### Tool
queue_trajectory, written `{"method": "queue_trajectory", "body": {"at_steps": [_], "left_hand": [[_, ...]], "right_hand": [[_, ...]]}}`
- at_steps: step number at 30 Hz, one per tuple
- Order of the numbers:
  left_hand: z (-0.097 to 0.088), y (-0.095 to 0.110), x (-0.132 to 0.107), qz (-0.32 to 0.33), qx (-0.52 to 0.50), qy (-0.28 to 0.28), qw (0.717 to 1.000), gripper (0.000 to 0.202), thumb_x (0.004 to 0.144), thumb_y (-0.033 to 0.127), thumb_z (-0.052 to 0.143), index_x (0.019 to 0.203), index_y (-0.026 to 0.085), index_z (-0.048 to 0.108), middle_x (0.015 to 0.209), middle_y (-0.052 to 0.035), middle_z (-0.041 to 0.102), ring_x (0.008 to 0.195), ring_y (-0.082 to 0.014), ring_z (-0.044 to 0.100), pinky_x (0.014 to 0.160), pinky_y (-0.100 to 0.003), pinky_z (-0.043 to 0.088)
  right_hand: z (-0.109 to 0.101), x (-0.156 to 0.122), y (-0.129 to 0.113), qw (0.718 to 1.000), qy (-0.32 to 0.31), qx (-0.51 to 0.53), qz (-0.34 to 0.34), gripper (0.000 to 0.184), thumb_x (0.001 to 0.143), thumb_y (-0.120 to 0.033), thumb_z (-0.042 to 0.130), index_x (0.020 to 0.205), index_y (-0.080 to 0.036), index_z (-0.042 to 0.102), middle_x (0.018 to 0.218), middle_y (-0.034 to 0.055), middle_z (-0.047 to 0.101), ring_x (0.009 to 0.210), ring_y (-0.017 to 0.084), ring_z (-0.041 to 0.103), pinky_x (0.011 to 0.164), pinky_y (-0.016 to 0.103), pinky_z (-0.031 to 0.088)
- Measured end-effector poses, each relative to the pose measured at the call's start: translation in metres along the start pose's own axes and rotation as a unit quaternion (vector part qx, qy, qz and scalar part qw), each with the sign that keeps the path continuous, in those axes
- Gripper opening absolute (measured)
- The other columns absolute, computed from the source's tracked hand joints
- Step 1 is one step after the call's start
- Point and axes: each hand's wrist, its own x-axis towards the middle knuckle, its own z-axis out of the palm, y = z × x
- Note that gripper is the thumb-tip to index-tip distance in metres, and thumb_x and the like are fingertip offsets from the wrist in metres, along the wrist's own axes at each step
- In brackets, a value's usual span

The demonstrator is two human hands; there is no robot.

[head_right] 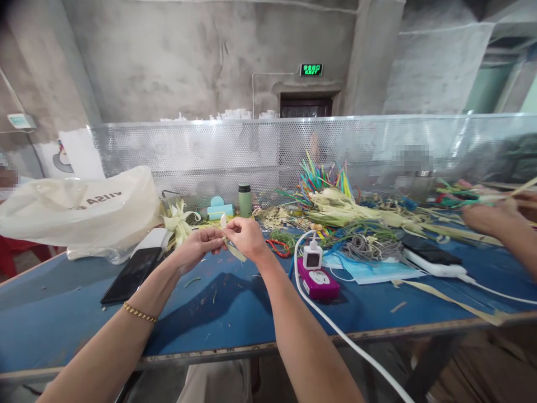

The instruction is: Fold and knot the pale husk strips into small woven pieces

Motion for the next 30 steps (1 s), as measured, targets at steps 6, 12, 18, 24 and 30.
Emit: {"method": "queue_trajectory", "body": {"at_steps": [6, 12, 18, 24, 30], "left_hand": [[0.004, 0.002, 0.0, 0.003, 0.015, 0.035, 0.999, 0.029, 0.069, 0.036, 0.076, 0.082, 0.012, 0.069, 0.069, -0.0025, 0.063, 0.06, -0.0101, 0.048, 0.059, -0.025, 0.035], [0.01, 0.006, 0.0, 0.028, 0.101, 0.09, 0.99, 0.029, 0.067, 0.039, 0.076, 0.07, 0.012, 0.066, 0.06, 0.0002, 0.056, 0.055, -0.0089, 0.041, 0.053, -0.024, 0.029], [0.01, 0.003, 0.0, 0.039, 0.117, 0.076, 0.989, 0.029, 0.071, 0.039, 0.072, 0.063, 0.013, 0.063, 0.058, 0.0014, 0.051, 0.055, -0.0092, 0.04, 0.053, -0.024, 0.028], [0.012, 0.0, 0.001, 0.035, 0.133, 0.063, 0.988, 0.027, 0.071, 0.036, 0.069, 0.06, 0.014, 0.06, 0.055, 0.0012, 0.052, 0.054, -0.0093, 0.041, 0.053, -0.024, 0.03], [0.013, -0.002, 0.002, 0.036, 0.13, 0.056, 0.989, 0.026, 0.071, 0.034, 0.069, 0.058, 0.014, 0.059, 0.054, 0.0014, 0.051, 0.054, -0.0096, 0.042, 0.053, -0.024, 0.031]], "right_hand": [[0.001, 0.0, -0.002, 1.0, 0.008, -0.003, 0.01, 0.013, 0.076, -0.023, 0.064, 0.067, -0.014, 0.067, 0.062, 0.0004, 0.064, 0.057, 0.011, 0.053, 0.056, 0.022, 0.037], [0.003, -0.001, -0.004, 0.999, 0.024, -0.007, -0.028, 0.013, 0.077, -0.019, 0.063, 0.065, -0.016, 0.062, 0.061, -0.0013, 0.061, 0.057, 0.01, 0.05, 0.057, 0.022, 0.037], [0.007, -0.003, -0.003, 0.997, 0.048, -0.044, -0.048, 0.015, 0.077, -0.017, 0.062, 0.063, -0.018, 0.056, 0.066, -0.0008, 0.059, 0.065, 0.012, 0.053, 0.062, 0.023, 0.039], [0.012, -0.003, 0.003, 0.995, 0.065, -0.058, -0.038, 0.012, 0.078, -0.017, 0.06, 0.067, -0.018, 0.055, 0.067, -0.0004, 0.059, 0.063, 0.012, 0.052, 0.063, 0.024, 0.038], [0.014, -0.003, 0.003, 0.995, 0.071, -0.062, -0.03, 0.012, 0.078, -0.018, 0.06, 0.066, -0.018, 0.056, 0.066, -0.0005, 0.06, 0.062, 0.012, 0.052, 0.062, 0.024, 0.038]]}}
